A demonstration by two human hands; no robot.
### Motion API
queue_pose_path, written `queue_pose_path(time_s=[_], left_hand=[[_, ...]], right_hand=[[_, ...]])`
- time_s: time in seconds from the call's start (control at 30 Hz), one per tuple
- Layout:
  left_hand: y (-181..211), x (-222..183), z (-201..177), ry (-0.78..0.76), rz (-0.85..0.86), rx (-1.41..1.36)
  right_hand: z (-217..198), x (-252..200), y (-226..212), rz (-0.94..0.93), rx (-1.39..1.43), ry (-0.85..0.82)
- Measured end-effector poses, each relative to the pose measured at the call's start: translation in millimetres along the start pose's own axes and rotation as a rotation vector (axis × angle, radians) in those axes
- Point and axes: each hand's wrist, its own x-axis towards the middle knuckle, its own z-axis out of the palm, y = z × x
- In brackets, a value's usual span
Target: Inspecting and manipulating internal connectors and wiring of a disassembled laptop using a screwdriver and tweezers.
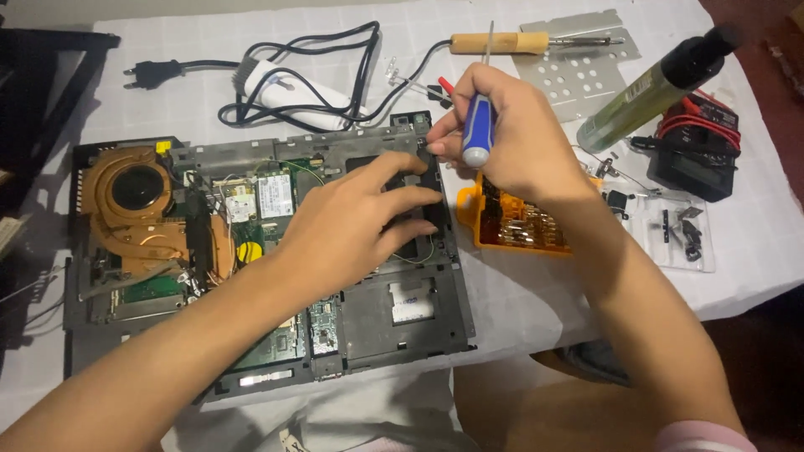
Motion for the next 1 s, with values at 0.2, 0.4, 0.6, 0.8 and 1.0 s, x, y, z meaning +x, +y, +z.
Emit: queue_pose_path(time_s=[0.2, 0.4, 0.6, 0.8, 1.0], left_hand=[[2.5, 0.3, -3.5, -0.001, -0.006, 0.005], [6.7, 5.0, -9.3, -0.175, 0.022, 0.131], [-0.9, 11.8, -16.6, -0.236, 0.054, 0.232], [-7.3, 6.9, -11.1, -0.207, 0.132, 0.327], [-10.0, 0.7, -3.3, -0.048, 0.187, 0.336]], right_hand=[[-0.5, 0.3, 0.1, 0.002, -0.011, -0.017], [-5.9, 6.0, 11.9, -0.064, 0.052, -0.056], [-6.7, 6.9, 10.6, -0.038, 0.082, -0.078], [-7.0, 6.9, 9.2, -0.027, 0.071, -0.081], [-7.7, 5.1, 5.7, 0.007, 0.046, -0.057]])
